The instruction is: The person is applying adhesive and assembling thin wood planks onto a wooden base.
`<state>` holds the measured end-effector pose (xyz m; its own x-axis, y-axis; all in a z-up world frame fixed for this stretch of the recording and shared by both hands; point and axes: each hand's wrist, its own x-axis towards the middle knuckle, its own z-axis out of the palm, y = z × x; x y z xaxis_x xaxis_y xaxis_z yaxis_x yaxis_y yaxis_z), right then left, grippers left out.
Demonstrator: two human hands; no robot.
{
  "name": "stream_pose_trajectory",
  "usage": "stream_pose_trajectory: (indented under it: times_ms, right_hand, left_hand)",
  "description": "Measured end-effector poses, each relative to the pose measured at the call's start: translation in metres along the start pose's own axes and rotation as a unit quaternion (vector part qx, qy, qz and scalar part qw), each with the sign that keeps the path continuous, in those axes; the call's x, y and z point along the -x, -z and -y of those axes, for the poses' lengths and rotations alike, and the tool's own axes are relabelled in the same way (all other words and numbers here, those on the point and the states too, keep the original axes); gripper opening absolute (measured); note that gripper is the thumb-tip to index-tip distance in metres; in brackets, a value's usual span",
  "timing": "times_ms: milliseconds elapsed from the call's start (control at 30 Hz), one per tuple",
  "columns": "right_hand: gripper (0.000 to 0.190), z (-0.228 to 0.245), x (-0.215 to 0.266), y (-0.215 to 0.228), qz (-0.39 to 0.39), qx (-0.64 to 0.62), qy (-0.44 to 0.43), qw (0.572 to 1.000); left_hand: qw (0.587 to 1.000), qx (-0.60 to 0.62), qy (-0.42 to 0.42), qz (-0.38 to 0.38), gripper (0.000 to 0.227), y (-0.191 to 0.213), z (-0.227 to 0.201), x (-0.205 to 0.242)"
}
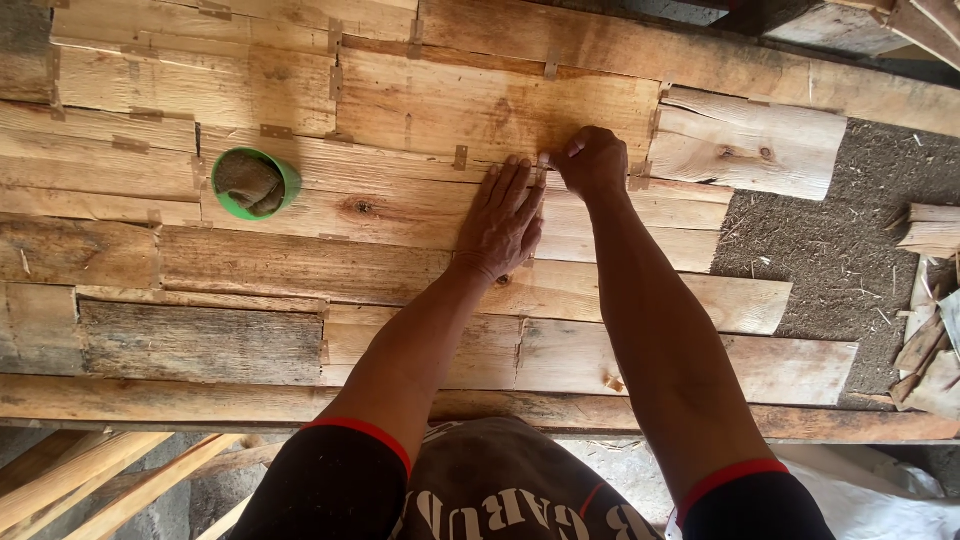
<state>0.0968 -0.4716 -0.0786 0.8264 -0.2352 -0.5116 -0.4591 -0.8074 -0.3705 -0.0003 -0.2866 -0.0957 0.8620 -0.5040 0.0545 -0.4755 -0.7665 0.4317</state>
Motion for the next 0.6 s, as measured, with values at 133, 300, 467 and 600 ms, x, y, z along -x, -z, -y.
stream_pose_trajectory:
  times_ms: [133,300,467,600]
  right_hand:
    - [0.045,-0.006,-0.003,-0.01,-0.016,0.003,0.032,0.999]
    - [0.046,0.005,0.011,0.005,-0.012,-0.008,0.043,0.999]
    - [0.048,-0.001,0.013,-0.009,-0.037,-0.015,0.082,0.996]
    - [0.049,0.0,0.015,-0.012,-0.054,-0.01,0.074,0.996]
  left_hand:
    - [1.0,-0.008,0.005,0.019,0.065,0.007,-0.001,0.0]
    - [1.0,0.013,0.003,0.0,0.066,0.004,-0.001,-0.001]
    - [1.0,0.007,0.009,0.008,0.065,0.008,-0.002,0.0]
    - [1.0,0.011,0.014,0.02,0.064,0.005,-0.001,-0.003]
